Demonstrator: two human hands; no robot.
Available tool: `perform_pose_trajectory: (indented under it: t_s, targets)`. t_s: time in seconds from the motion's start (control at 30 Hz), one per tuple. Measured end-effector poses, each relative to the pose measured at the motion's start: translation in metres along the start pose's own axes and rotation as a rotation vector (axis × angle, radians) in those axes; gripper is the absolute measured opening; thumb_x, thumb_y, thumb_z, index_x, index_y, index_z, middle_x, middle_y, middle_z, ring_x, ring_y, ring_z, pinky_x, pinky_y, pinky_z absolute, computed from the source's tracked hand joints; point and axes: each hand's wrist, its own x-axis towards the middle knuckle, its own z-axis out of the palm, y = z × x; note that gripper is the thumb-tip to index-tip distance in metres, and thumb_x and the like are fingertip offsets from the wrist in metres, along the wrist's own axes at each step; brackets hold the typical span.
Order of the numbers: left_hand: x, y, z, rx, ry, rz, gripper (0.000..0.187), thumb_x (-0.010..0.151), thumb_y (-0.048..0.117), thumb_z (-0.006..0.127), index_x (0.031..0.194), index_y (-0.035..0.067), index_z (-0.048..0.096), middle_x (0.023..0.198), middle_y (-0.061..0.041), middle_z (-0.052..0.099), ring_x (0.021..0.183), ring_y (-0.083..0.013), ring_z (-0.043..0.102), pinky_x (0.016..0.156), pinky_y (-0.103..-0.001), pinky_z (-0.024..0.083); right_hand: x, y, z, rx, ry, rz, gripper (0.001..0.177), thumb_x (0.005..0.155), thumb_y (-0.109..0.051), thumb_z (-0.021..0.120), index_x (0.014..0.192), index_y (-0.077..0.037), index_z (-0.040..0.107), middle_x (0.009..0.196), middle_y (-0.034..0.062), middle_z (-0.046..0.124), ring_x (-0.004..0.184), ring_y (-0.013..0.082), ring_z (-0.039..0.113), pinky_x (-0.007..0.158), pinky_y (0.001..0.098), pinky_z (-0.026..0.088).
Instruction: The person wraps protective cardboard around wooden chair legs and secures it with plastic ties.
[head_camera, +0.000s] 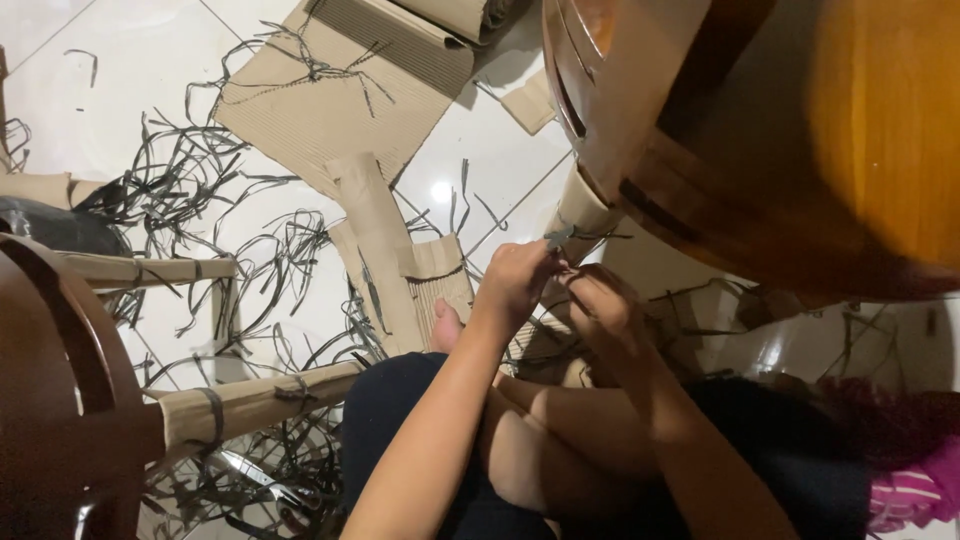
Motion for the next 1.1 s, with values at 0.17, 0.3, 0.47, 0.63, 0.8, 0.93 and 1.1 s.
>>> perform_pose_trajectory:
  t_s: [0.17, 0.3, 0.47, 0.63, 0.8, 0.93, 1.1]
  targets:
    - [-0.001, -0.002, 0.001, -0.084, -0.255, -0.255, 0.015, 0.098, 0.027, 0.059, 0.105, 0.017, 0.051, 0.087, -0.013, 0.068, 0.096, -0.0371, 0.067, 0.094, -0.051, 0.053, 0.01, -0.015, -0.003, -0.083, 0.056, -0.002, 0.012, 0.094, 0.004, 0.069, 0.095, -0.005, 0.077, 0.085, 0.0089, 0.07, 0.077, 0.0279, 0.071, 0.072, 0.0339, 0.057]
    - [-0.003, 0.01, -0.03, -0.398, -0.241, -0.382, 0.028, 0.092, 0.024, 0.065, 0.114, 0.018, 0.049, 0.099, -0.008, 0.074, 0.101, -0.0328, 0.07, 0.095, -0.049, 0.052, -0.001, -0.004, 0.002, -0.139, 0.062, -0.023, 0.011, 0.091, 0.003, 0.071, 0.098, -0.004, 0.077, 0.084, 0.0093, 0.069, 0.076, 0.028, 0.07, 0.071, 0.0357, 0.057]
    - [-0.006, 0.006, -0.031, -0.474, -0.224, -0.338, 0.051, 0.083, 0.01, 0.075, 0.123, 0.015, 0.044, 0.1, -0.007, 0.077, 0.096, -0.0259, 0.073, 0.093, -0.044, 0.053, 0.018, -0.023, -0.003, -0.181, 0.075, -0.077, 0.009, 0.091, 0.005, 0.072, 0.093, -0.002, 0.077, 0.079, 0.0101, 0.066, 0.07, 0.0291, 0.067, 0.068, 0.0368, 0.055]
    - [-0.007, 0.015, -0.033, -0.403, -0.206, -0.436, 0.042, 0.09, 0.016, 0.071, 0.118, 0.017, 0.041, 0.1, -0.003, 0.078, 0.099, -0.0275, 0.074, 0.094, -0.047, 0.053, 0.018, -0.025, -0.002, -0.268, 0.133, -0.068, 0.006, 0.094, 0.001, 0.073, 0.095, -0.003, 0.078, 0.076, 0.0095, 0.064, 0.067, 0.0281, 0.064, 0.065, 0.0357, 0.054]
    - [-0.014, 0.011, -0.019, -0.463, -0.103, -0.454, 0.042, 0.088, 0.013, 0.072, 0.116, 0.017, 0.041, 0.096, 0.0, 0.078, 0.092, -0.0233, 0.075, 0.091, -0.041, 0.056, -0.03, 0.017, 0.052, -0.131, 0.191, 0.395, 0.005, 0.091, -0.01, 0.082, 0.092, -0.011, 0.078, 0.076, 0.0102, 0.068, 0.073, 0.0301, 0.07, 0.071, 0.0362, 0.056]
    - [-0.015, 0.011, -0.019, -0.534, -0.071, -0.52, 0.05, 0.085, 0.01, 0.076, 0.122, 0.016, 0.043, 0.091, -0.004, 0.078, 0.086, -0.0216, 0.075, 0.087, -0.038, 0.058, -0.041, 0.026, 0.052, 0.018, 0.202, 0.522, 0.011, 0.085, -0.01, 0.086, 0.092, -0.016, 0.081, 0.082, 0.0077, 0.072, 0.082, 0.0296, 0.073, 0.078, 0.0362, 0.057]
    - [-0.011, 0.017, -0.028, -0.732, -0.105, -0.717, 0.062, 0.085, 0.009, 0.075, 0.136, 0.012, 0.042, 0.092, -0.011, 0.078, 0.083, -0.0197, 0.076, 0.085, -0.029, 0.061, -0.03, 0.019, 0.04, 0.151, 0.099, 0.822, 0.011, 0.089, -0.013, 0.083, 0.098, -0.016, 0.078, 0.084, 0.0087, 0.072, 0.083, 0.0285, 0.072, 0.08, 0.042, 0.056]
